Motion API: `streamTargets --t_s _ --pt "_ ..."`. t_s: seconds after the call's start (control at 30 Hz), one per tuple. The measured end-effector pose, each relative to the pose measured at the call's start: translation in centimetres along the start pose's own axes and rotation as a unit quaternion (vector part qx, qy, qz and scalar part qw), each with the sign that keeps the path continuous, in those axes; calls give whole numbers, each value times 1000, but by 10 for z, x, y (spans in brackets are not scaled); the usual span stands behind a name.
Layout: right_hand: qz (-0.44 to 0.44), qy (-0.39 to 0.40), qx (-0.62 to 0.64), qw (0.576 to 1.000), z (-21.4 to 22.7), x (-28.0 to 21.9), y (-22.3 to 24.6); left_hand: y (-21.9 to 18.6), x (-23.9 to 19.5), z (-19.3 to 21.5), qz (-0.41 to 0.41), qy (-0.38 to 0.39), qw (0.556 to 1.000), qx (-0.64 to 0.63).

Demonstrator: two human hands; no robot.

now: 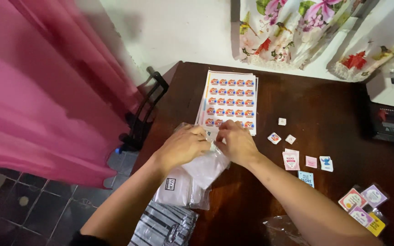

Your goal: The person packages various printed stickers into small clear plastic bags, using a lighter to seal the edges of the bags and shears to trim excess plastic.

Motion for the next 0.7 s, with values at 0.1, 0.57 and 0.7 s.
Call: streamTargets --t_s 0.1,0.57,0.7 --pt "-17 93 -30 995 -5 -4 18 4 -3 -8 -1 4 1000 -12" --pt "-83 -37 59 994 56 -108 -56 71 -10 -27 165 156 974 10" --pt "-271 26 -102 957 41 -282 -147 121 10 -44 310 171 935 12"
Point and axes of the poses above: each hand's wrist, its own x-axis towards the middle knuckle, its own z-axis out of the back of the hand, y = z × x, the point moved 9 cm from there along x, towards the middle knuckle, and after that the axes turned 3 degrees about z, right-handed, at the moved point
